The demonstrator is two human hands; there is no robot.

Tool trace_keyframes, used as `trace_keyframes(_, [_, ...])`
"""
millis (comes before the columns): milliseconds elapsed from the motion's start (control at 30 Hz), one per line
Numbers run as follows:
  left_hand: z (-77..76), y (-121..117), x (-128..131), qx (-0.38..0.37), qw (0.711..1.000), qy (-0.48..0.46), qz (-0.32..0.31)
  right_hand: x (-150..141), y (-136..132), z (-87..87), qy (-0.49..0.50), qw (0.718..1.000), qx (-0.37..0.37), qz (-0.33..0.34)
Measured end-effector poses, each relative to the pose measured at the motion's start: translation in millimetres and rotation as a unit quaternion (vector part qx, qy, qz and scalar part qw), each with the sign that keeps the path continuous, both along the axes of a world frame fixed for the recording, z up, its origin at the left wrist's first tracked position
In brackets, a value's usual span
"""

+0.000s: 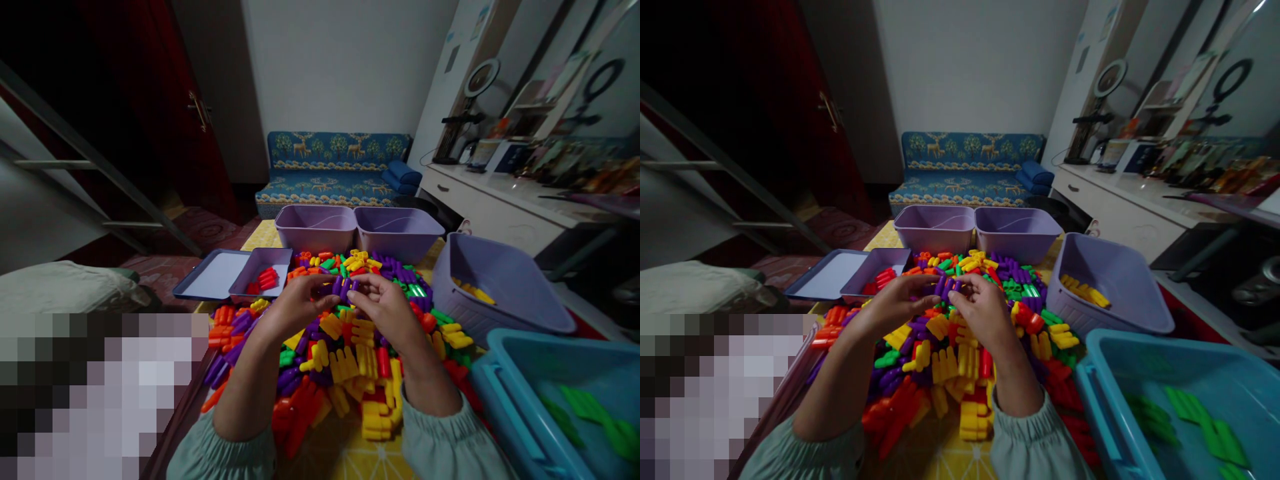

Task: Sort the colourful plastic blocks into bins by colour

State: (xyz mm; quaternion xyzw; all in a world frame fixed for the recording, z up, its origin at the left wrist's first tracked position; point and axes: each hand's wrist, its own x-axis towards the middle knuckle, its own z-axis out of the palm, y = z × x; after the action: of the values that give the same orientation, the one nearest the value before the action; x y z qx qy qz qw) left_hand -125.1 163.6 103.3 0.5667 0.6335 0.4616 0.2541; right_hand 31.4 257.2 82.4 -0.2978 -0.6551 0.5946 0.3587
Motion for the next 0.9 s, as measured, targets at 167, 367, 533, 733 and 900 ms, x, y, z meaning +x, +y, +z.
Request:
trace_keyframes(167, [-13.0,8.6,0.1,0.000,0.998,0.015,0.055,1.3,8.3,-6.6,-0.040,0.999,-0.004,0.011])
trace_keyframes(367, [-35.9,35.4,12.4,-0.006,0.956,-0.290,0.045,-5.4,11.6,-20.8,0.028,0.995,-0.099,0.019])
trace_keyframes(533, [19.4,88.7,23.2,-0.022,0.939,-0.342,-0.034,-12.4,51.7,12.9,0.067,0.994,-0.084,-0.026])
trace_keyframes(733, [68.3,149.1,20.9,0.078,0.931,-0.356,-0.006,-31.1,102.7,46.0,0.263,0.952,-0.063,-0.145])
trace_keyframes(900, [-0.6,108.3,18.9,0.090,0.983,-0.146,0.067,-14.2,79.7,-6.6,0.163,0.969,-0.038,-0.179])
